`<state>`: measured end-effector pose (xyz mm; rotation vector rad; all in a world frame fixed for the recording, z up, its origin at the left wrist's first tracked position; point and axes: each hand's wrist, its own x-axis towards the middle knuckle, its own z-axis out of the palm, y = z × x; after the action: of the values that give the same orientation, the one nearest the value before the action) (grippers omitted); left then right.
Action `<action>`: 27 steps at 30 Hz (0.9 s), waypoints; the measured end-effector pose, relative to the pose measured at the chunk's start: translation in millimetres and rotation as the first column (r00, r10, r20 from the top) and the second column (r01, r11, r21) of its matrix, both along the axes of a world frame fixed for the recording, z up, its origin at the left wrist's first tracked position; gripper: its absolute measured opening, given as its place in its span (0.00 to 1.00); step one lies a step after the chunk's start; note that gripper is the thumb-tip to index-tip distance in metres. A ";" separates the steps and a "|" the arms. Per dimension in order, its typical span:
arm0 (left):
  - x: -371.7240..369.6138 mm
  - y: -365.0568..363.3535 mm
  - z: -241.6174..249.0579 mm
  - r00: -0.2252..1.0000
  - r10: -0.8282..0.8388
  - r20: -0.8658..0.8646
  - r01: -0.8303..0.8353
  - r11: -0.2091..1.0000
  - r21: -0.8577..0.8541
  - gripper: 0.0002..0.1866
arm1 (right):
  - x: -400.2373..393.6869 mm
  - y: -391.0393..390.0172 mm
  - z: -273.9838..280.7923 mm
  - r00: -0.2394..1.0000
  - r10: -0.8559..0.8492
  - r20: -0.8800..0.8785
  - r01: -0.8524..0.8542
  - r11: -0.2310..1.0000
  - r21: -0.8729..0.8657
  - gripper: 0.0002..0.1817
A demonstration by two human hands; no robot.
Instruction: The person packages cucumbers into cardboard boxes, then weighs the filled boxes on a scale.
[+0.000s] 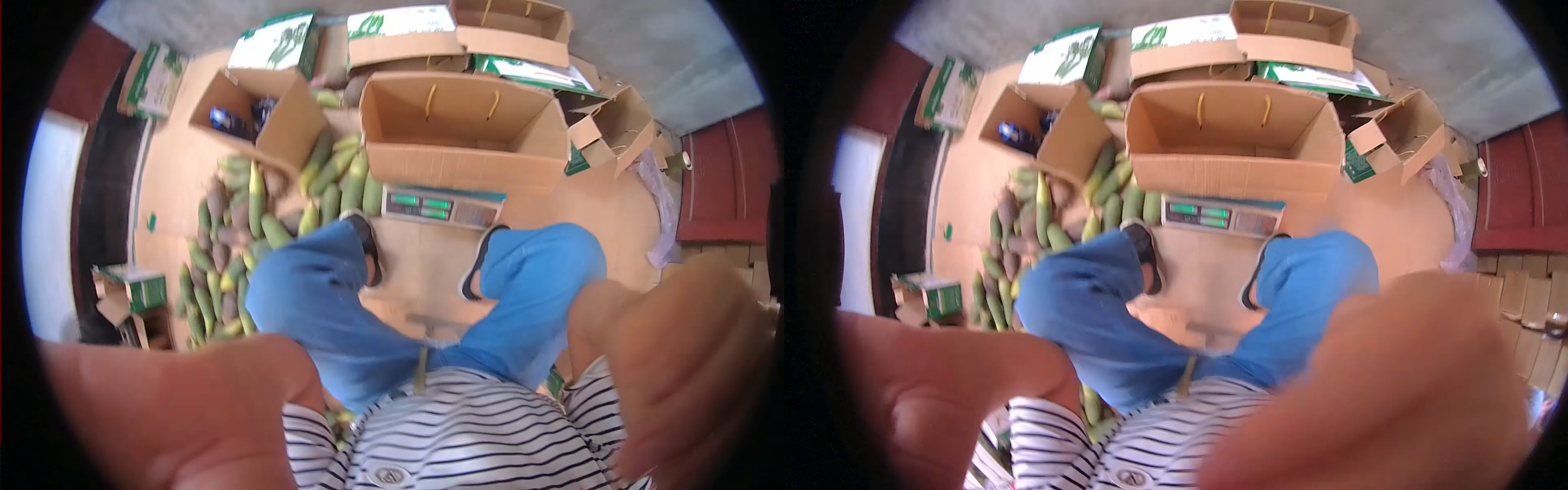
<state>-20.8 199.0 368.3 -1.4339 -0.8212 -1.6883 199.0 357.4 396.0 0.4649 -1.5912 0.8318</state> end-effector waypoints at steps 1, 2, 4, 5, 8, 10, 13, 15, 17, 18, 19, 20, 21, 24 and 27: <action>-0.8 1.5 -1.0 1.000 -0.020 -0.009 0.020 1.000 -0.010 0.20 | -7.7 0.3 -5.2 1.000 -0.010 -0.018 0.010 1.000 0.006 0.19; -2.9 2.6 -2.5 0.999 -0.030 -0.018 0.030 1.000 -0.010 0.20 | -9.7 1.1 -7.9 0.999 -0.020 -0.044 0.021 1.000 0.020 0.19; -3.1 3.1 -5.7 0.999 -0.035 -0.024 0.035 0.999 0.010 0.20 | -8.5 -6.5 -13.6 0.997 0.006 -0.077 -0.001 0.998 0.069 0.19; -6.6 0.8 -10.4 0.999 -0.039 -0.021 0.039 0.999 0.007 0.20 | -4.5 -8.7 -14.0 0.996 0.003 -0.086 0.004 0.997 0.076 0.19; -9.0 15.9 -17.4 0.999 -0.049 0.006 0.049 0.997 -0.055 0.19 | 8.6 -9.5 -10.5 0.993 -0.062 -0.101 0.067 0.996 0.050 0.19; -7.0 17.4 -22.8 0.999 -0.034 0.008 0.034 0.998 -0.052 0.19 | 11.3 -8.5 -9.2 0.994 -0.048 -0.098 0.054 0.996 0.067 0.19; -0.4 16.5 -28.7 1.000 -0.024 0.001 0.024 0.998 -0.061 0.19 | 7.7 -4.1 -18.0 0.994 -0.077 -0.073 0.083 0.994 0.075 0.19; 1.5 14.9 -30.1 1.000 -0.014 -0.005 0.014 0.998 -0.062 0.19 | 2.4 -1.1 -25.6 0.995 -0.088 -0.046 0.091 0.994 0.063 0.19; 4.3 13.0 -31.9 1.000 -0.010 -0.014 0.009 0.998 -0.068 0.19 | -1.1 2.5 -31.7 0.994 -0.100 -0.034 0.102 0.994 0.050 0.19; 5.8 11.2 -32.0 1.000 -0.010 -0.017 0.008 0.997 -0.073 0.18 | -3.2 4.0 -33.0 0.994 -0.106 -0.030 0.108 0.993 0.048 0.19; 6.3 10.6 -31.9 1.000 -0.014 -0.020 0.012 0.997 -0.080 0.18 | -5.0 6.0 -33.6 0.993 -0.113 -0.024 0.114 0.993 0.037 0.19; 8.1 10.0 -33.0 1.000 -0.010 -0.018 0.008 0.997 -0.080 0.18 | -6.5 7.9 -33.3 0.993 -0.116 -0.025 0.117 0.993 0.035 0.19; 9.2 9.2 -33.4 1.000 -0.002 -0.017 0.001 0.997 -0.075 0.18 | -6.3 7.1 -34.2 0.994 -0.109 -0.018 0.109 0.993 0.036 0.19; 10.9 6.6 -35.4 1.000 0.010 -0.016 -0.012 0.998 -0.067 0.18 | -6.5 5.7 -37.4 0.994 -0.108 -0.004 0.108 0.993 0.037 0.19; 10.9 4.8 -35.4 1.000 0.013 -0.016 -0.014 0.998 -0.067 0.18 | -8.2 6.6 -37.0 0.994 -0.112 -0.001 0.112 0.993 0.030 0.19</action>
<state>-9.9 203.8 332.9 -1.4818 -0.8847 -1.6512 190.8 364.0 359.0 0.3930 -1.6174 0.7243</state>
